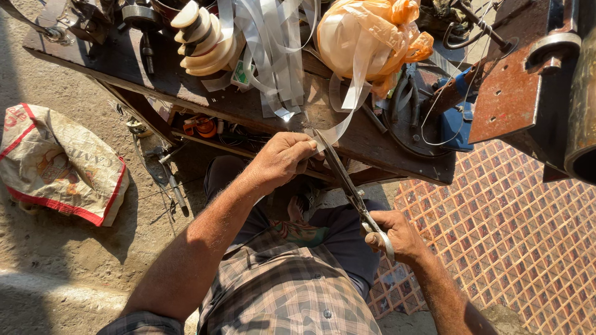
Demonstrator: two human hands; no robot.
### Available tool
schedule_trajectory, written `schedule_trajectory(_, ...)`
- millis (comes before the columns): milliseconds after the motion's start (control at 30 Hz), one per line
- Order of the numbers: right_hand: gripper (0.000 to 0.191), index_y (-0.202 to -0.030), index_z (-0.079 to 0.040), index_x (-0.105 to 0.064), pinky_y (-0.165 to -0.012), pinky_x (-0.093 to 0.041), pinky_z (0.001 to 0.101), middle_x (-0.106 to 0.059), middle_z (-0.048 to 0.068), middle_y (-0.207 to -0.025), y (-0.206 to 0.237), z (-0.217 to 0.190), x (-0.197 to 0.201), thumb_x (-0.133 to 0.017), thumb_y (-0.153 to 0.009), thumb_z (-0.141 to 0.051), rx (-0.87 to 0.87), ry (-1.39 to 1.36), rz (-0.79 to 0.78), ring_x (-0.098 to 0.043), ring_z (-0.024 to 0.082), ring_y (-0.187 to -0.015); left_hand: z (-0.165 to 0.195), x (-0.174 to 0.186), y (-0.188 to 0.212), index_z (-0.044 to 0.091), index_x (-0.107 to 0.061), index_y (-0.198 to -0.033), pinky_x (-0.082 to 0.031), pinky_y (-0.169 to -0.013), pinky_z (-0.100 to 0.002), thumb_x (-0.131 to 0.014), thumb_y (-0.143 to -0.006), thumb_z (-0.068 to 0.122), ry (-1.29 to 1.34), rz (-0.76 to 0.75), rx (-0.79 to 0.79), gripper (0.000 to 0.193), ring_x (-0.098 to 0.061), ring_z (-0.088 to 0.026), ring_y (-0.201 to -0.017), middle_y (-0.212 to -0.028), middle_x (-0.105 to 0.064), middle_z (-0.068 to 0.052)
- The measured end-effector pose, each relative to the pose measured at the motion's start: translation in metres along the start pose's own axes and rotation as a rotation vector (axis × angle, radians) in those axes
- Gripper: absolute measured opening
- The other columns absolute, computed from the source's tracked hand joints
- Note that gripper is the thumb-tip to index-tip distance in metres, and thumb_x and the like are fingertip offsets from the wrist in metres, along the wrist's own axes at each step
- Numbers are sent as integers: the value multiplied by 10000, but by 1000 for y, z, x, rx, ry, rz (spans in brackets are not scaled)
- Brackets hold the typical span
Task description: The person sits at a low outdoor workbench and pulls lengths of white plastic ribbon from a pile, cuts sections off with scissors, and attaches the cut strips to a bundle wrapped in orange plastic bag material. They repeat this pull, cut, and attach cycle throughout the episode.
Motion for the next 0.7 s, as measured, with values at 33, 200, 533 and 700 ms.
schedule_trajectory(33, 681, -701, -76, -637, -416, -489, 244, -549, -31, -546, 1, 0, 0, -741, -713, -749, -11, -24, -3, -595, 76, -476, 0, 0, 0, -8, -725, -950, -316, -454, -219, -553, -1060, 243, 16, -2, 4, 324, -388, -30, -524, -626, -467, 78)
schedule_trajectory(200, 674, -706, -84, -625, -416, -502, 236, -537, -45, -576, 3, -3, -3, -736, -724, -749, 12, -120, -5, -602, 65, -487, 4, -1, 2, 7, -715, -920, -282, -415, -227, -543, -1040, 281, -16, 6, 57, 345, -357, -46, -464, -558, -432, 58)
schedule_trajectory(533, 616, -720, -60, -637, -436, -466, 229, -548, -41, -594, 2, -1, -2, -823, -712, -647, 5, -42, 14, -573, 55, -514, 6, -4, 3, -9, -738, -964, -316, -485, -225, -549, -1052, 259, 10, 5, 31, 339, -372, -41, -557, -635, -441, 78)
schedule_trajectory(700, 588, -711, -68, -640, -424, -461, 228, -552, -41, -585, 1, 2, -3, -807, -746, -631, 37, -5, 12, -571, 53, -502, 4, -3, 3, 0, -737, -968, -330, -493, -229, -546, -1048, 250, 18, -1, 37, 324, -387, -44, -564, -644, -456, 74)
Point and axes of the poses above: each hand's wrist, its own y-axis away from the middle knuckle, its own x-axis out of the back of the hand, z = x × y, the point moved 2 cm from there along -y, towards the middle knuckle
